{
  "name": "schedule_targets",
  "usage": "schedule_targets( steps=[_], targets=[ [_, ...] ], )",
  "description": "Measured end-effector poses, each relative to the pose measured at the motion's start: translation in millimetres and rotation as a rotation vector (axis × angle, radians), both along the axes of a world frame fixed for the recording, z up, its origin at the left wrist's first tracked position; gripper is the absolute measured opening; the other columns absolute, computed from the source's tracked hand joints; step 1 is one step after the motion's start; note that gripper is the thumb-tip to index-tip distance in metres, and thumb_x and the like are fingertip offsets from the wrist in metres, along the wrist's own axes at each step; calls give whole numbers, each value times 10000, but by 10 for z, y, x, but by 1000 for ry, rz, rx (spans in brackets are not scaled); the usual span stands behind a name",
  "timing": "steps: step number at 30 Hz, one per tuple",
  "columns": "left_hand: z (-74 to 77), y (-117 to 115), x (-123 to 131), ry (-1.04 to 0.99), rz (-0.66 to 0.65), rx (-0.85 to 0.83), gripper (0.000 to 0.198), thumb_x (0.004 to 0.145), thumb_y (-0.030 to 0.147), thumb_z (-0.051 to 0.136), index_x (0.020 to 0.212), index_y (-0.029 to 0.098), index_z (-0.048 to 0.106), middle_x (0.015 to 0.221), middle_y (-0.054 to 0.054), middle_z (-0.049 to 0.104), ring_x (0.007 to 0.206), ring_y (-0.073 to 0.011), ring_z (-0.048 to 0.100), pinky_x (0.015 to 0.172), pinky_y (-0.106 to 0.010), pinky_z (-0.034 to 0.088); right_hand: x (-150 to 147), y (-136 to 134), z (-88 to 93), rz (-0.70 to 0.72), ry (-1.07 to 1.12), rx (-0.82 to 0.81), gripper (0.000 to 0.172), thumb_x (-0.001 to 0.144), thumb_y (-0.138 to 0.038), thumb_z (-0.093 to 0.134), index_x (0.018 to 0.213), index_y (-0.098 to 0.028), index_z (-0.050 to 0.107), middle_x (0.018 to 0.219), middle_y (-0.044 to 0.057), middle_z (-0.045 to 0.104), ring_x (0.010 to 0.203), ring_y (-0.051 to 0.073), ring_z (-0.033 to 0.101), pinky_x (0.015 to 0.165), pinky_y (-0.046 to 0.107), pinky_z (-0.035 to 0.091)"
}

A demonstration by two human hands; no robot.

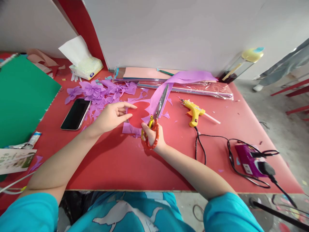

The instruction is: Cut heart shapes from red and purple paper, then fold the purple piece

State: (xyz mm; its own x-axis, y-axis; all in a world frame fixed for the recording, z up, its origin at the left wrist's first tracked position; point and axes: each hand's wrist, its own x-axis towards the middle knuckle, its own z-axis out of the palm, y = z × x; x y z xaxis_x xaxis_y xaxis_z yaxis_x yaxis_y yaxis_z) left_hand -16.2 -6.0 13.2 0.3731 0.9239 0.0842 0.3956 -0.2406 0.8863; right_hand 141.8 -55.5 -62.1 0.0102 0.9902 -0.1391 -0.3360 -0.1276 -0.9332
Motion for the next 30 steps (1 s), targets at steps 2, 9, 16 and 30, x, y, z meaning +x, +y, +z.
schedule_targets(
  steps=[2,9,16,30],
  targets=[
    [0,1,1,8,21,6,267,740,97,599,998,155,643,1027,-64,686,772,-126,654,725,-267,547,-4,0,0,0,30,-2,314,728,-356,658,593,-197,423,378,-86,430,273,59,392,303,198,298],
    [6,-15,3,48,47,9,262,714,114,672,969,177,661,1020,-36,698,721,-118,677,699,-236,559,13,5,-54,6,-29,19,285,744,-369,638,618,-196,450,394,-78,451,288,71,410,309,208,307],
    [21,-22,14,51,79,9,248,718,106,677,961,159,672,956,-38,716,710,-116,680,698,-224,551,15,-9,-43,24,-69,45,284,760,-365,627,604,-196,461,396,-72,460,305,79,419,321,218,310],
    [9,-10,5,10,79,15,263,707,90,672,959,165,669,963,-32,712,655,-98,667,645,-206,545,12,-21,-14,30,-55,23,288,725,-352,673,624,-191,457,398,-76,469,305,71,415,323,207,299]
  ],
)
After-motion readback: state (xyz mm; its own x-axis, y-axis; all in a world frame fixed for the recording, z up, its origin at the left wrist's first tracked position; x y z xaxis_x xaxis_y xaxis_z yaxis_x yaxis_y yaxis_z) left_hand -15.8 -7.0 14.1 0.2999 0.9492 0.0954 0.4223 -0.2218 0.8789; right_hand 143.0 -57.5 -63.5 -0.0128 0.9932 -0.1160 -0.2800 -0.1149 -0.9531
